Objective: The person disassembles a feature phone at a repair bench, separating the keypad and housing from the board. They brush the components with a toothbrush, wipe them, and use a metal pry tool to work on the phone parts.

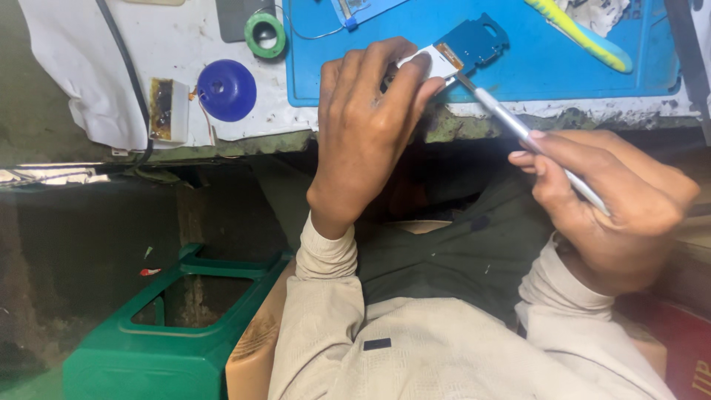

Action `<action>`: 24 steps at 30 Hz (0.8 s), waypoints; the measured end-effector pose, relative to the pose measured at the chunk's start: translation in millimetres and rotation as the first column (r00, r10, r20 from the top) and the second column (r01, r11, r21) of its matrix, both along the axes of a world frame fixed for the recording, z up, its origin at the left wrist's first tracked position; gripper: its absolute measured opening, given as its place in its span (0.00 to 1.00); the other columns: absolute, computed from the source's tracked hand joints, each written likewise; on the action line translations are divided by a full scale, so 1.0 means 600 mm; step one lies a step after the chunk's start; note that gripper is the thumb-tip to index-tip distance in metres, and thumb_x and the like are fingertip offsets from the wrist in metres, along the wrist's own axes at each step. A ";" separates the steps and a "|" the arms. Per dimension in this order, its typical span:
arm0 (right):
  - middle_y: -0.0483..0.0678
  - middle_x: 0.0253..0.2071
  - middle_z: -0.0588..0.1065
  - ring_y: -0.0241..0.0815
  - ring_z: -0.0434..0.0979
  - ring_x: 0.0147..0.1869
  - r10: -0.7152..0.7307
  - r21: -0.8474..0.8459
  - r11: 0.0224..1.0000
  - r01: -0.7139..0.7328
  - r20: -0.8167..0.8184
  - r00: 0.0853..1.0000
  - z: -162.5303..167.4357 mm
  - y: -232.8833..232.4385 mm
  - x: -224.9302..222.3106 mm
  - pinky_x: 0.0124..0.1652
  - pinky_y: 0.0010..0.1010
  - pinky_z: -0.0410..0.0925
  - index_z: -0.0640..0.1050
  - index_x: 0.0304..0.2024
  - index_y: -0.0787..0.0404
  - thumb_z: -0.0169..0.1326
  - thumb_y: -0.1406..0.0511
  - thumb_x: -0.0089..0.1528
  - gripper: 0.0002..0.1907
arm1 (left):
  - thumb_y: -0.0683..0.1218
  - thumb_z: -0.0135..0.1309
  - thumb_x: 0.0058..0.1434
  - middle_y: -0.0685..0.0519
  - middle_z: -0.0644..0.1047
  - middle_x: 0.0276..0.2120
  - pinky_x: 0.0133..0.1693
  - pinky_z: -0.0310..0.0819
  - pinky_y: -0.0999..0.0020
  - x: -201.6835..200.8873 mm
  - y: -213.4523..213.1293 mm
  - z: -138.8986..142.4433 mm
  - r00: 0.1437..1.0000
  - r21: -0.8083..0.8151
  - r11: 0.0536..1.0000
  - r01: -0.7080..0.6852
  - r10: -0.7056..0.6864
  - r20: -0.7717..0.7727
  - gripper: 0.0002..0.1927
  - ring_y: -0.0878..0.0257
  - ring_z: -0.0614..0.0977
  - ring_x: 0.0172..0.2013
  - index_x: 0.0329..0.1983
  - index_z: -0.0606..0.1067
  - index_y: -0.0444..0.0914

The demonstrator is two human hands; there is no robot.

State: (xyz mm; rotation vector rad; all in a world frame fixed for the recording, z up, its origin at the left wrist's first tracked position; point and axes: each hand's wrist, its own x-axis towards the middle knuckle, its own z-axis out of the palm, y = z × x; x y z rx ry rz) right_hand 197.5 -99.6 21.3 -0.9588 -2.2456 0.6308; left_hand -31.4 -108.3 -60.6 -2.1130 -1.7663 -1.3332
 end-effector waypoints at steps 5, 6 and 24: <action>0.62 0.41 0.78 0.46 0.82 0.43 -0.074 -0.042 0.996 0.074 0.009 0.997 0.018 -0.011 -0.021 0.41 0.28 0.73 0.77 0.47 0.78 0.54 0.78 0.64 0.09 | 0.49 0.65 0.71 0.51 0.74 0.53 0.51 0.66 0.60 -0.002 -0.005 0.000 1.000 0.012 1.000 0.011 -0.011 -0.019 0.16 0.55 0.76 0.48 0.54 0.76 0.36; 0.62 0.41 0.78 0.46 0.82 0.43 -0.083 -0.034 0.996 0.083 0.001 0.997 0.018 -0.013 -0.023 0.41 0.28 0.73 0.77 0.47 0.77 0.55 0.78 0.65 0.08 | 0.50 0.66 0.69 0.51 0.74 0.53 0.53 0.66 0.58 -0.003 -0.007 0.000 1.000 0.000 1.000 0.025 -0.025 -0.014 0.18 0.54 0.76 0.49 0.54 0.76 0.36; 0.56 0.42 0.77 0.39 0.78 0.40 -0.146 0.061 0.987 0.150 -0.059 0.987 -0.079 -0.021 0.081 0.38 0.23 0.69 0.81 0.48 0.71 0.64 0.74 0.67 0.08 | 0.46 0.64 0.70 0.52 0.74 0.53 0.55 0.63 0.60 -0.010 -0.014 0.009 0.994 -0.054 0.993 0.101 -0.098 0.053 0.15 0.55 0.75 0.50 0.56 0.76 0.36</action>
